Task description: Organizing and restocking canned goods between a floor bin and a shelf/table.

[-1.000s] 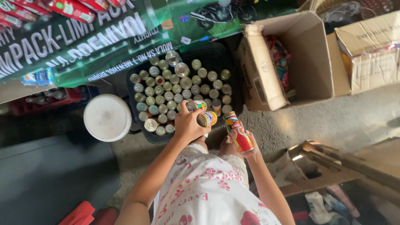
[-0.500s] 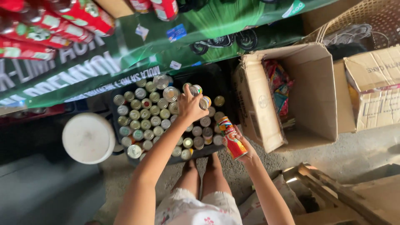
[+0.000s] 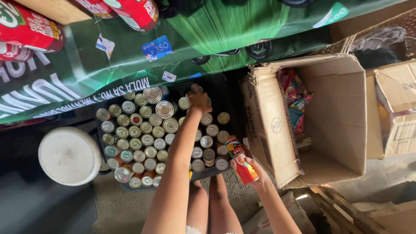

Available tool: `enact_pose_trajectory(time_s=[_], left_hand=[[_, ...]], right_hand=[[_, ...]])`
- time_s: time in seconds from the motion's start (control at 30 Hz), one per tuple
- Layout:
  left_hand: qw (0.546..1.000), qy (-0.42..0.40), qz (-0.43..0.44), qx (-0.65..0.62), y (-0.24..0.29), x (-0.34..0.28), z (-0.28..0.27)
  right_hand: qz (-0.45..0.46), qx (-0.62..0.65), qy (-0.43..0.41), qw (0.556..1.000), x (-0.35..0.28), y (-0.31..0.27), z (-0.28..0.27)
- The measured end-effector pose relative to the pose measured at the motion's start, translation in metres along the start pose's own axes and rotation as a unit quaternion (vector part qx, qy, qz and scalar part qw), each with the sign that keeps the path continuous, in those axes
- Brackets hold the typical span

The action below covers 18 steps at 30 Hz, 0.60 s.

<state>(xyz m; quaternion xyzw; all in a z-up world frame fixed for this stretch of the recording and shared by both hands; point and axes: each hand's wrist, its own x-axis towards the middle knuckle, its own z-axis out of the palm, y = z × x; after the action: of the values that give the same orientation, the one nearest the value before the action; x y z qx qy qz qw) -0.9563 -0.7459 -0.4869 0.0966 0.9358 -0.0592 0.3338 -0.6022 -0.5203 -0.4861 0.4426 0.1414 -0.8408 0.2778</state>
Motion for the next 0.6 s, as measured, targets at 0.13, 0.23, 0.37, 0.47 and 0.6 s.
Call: enact_pose_trajectory(time_s=[0.13, 0.23, 0.37, 0.47, 0.6], left_hand=[[0.999, 0.045, -0.020, -0.003, -0.007, 0.003, 0.031], [0.998, 0.035, -0.040, -0.036, -0.007, -0.003, 0.021], [0.996, 0.017, -0.088, -0.007, 0.006, 0.001, 0.024], [0.993, -0.048, -0.105, 0.012, 0.009, 0.007, 0.014], [0.994, -0.081, -0.063, 0.028, -0.010, -0.006, 0.019]], right_hand=[[0.028, -0.003, -0.019, 0.999, -0.009, -0.010, 0.024], [0.026, -0.030, -0.023, 0.999, -0.005, -0.025, 0.048], [0.004, -0.061, -0.083, 0.995, 0.011, -0.043, 0.056], [-0.009, -0.075, -0.101, 0.992, 0.022, -0.061, 0.087], [-0.015, -0.098, -0.093, 0.991, 0.052, -0.087, 0.124]])
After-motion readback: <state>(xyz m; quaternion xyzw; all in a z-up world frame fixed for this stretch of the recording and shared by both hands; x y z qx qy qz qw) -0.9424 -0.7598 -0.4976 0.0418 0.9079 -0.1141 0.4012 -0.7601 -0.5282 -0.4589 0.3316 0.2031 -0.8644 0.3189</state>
